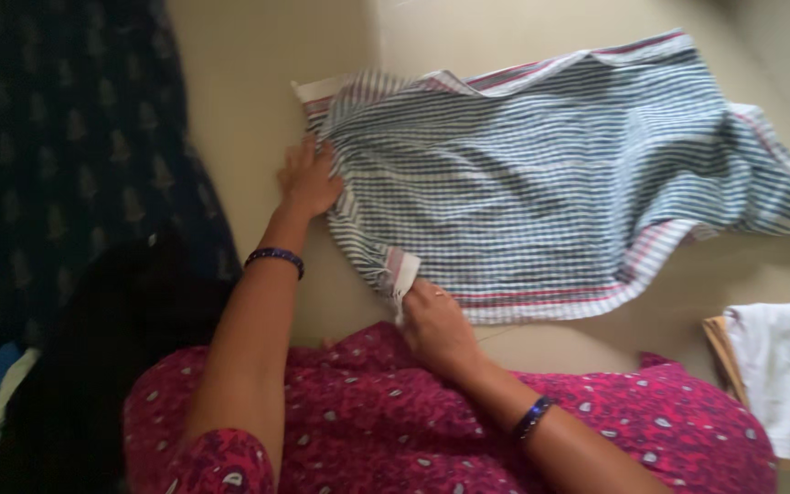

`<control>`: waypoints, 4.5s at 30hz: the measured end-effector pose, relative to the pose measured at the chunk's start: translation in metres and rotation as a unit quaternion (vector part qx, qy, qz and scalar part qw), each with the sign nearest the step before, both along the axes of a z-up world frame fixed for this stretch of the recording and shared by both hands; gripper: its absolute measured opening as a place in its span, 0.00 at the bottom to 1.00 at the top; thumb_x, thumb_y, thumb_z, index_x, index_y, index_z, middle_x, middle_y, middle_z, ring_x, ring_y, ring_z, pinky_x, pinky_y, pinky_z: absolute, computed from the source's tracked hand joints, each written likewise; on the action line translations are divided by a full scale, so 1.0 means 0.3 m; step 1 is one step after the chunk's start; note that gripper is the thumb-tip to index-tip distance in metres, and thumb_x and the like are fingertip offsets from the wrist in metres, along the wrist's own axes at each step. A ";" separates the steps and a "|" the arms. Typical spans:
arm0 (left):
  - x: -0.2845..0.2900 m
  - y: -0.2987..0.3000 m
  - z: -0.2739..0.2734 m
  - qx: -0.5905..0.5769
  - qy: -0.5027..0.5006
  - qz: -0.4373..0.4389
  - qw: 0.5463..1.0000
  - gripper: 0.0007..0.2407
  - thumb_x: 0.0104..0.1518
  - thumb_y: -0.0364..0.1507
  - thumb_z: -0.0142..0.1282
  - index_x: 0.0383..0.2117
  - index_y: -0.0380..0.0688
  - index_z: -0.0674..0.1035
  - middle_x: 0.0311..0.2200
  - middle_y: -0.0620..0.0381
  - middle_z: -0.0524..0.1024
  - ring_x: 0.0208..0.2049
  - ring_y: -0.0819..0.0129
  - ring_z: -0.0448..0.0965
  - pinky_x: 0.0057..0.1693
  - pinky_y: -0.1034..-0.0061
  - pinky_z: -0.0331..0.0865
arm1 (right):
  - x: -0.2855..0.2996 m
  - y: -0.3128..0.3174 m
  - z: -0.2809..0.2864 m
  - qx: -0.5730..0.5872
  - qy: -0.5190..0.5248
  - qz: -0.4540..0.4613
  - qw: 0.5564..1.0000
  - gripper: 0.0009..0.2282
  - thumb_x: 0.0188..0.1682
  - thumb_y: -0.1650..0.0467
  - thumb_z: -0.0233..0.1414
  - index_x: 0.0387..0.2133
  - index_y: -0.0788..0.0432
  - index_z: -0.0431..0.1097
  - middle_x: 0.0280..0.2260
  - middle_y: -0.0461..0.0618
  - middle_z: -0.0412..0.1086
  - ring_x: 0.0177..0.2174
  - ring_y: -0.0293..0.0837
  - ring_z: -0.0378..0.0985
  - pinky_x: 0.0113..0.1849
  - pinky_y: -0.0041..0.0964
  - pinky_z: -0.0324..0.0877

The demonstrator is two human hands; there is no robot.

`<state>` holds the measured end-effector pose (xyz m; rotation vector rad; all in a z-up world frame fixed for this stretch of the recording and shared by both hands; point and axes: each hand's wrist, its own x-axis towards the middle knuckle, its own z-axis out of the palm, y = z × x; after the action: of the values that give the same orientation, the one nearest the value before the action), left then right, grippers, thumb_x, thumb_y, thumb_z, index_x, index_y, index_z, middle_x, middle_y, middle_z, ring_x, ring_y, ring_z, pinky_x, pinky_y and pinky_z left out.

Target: The person folds a white t-shirt and a checkered cloth on the floor. They smooth out the items, fold them into neat rectangles, and place them in a stack.

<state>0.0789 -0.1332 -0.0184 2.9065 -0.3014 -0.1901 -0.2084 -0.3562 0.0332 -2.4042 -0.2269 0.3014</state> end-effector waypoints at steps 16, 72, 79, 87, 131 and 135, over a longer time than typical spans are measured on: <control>0.085 0.037 -0.078 -0.600 0.058 0.229 0.764 0.16 0.50 0.20 0.62 0.48 0.37 0.82 0.44 0.51 0.83 0.42 0.69 0.82 0.49 0.76 0.75 | 0.158 0.090 -0.054 0.132 -0.117 -0.280 0.944 0.14 0.50 0.71 0.58 0.50 0.56 0.76 0.52 0.54 0.75 0.50 0.49 0.79 0.51 0.38 0.72; -0.279 0.357 0.064 -0.039 -0.169 0.006 0.985 0.29 0.61 0.46 0.51 0.56 0.27 0.71 0.62 0.32 0.66 0.66 0.39 0.57 0.71 0.52 0.41 | 0.464 0.543 0.120 0.126 -0.220 -0.101 0.962 0.15 0.53 0.68 0.48 0.48 0.65 0.71 0.50 0.60 0.71 0.53 0.57 0.72 0.55 0.48 0.66; -0.286 0.359 0.087 -0.042 -0.123 0.004 0.992 0.27 0.60 0.46 0.53 0.50 0.28 0.75 0.61 0.31 0.67 0.68 0.38 0.58 0.74 0.50 0.43 | 0.498 0.287 0.048 -0.073 -0.148 0.012 0.986 0.33 0.47 0.61 0.54 0.64 0.65 0.55 0.66 0.64 0.55 0.67 0.60 0.51 0.64 0.54 0.46; -0.277 0.383 0.061 -0.045 -0.172 -0.030 0.984 0.30 0.61 0.47 0.54 0.53 0.23 0.74 0.60 0.29 0.67 0.66 0.36 0.59 0.73 0.48 0.44 | 0.488 -0.501 -0.036 -0.197 -0.173 -0.159 0.952 0.33 0.57 0.58 0.46 0.70 0.66 0.50 0.72 0.65 0.45 0.71 0.61 0.42 0.68 0.56 0.38; -0.268 0.395 0.044 -0.076 -0.204 -0.055 0.974 0.27 0.62 0.44 0.54 0.54 0.27 0.75 0.59 0.31 0.69 0.65 0.35 0.61 0.72 0.45 0.47 | 0.385 -0.619 -0.110 -0.272 -0.077 -0.266 0.922 0.35 0.56 0.49 0.31 0.72 0.58 0.42 0.72 0.58 0.37 0.70 0.56 0.36 0.65 0.59 0.33; -0.265 0.395 0.022 -0.038 -0.191 -0.046 0.980 0.25 0.65 0.45 0.53 0.52 0.29 0.75 0.59 0.32 0.69 0.66 0.37 0.62 0.74 0.45 0.47 | 0.334 -0.728 -0.102 -0.248 -0.126 -0.324 0.904 0.33 0.60 0.52 0.32 0.71 0.61 0.45 0.72 0.59 0.42 0.71 0.57 0.39 0.66 0.56 0.36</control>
<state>-0.0006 -0.0148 -0.0119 2.8366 -0.4932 0.3634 -0.1082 -0.5746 0.0027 -2.8417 0.6058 -0.2998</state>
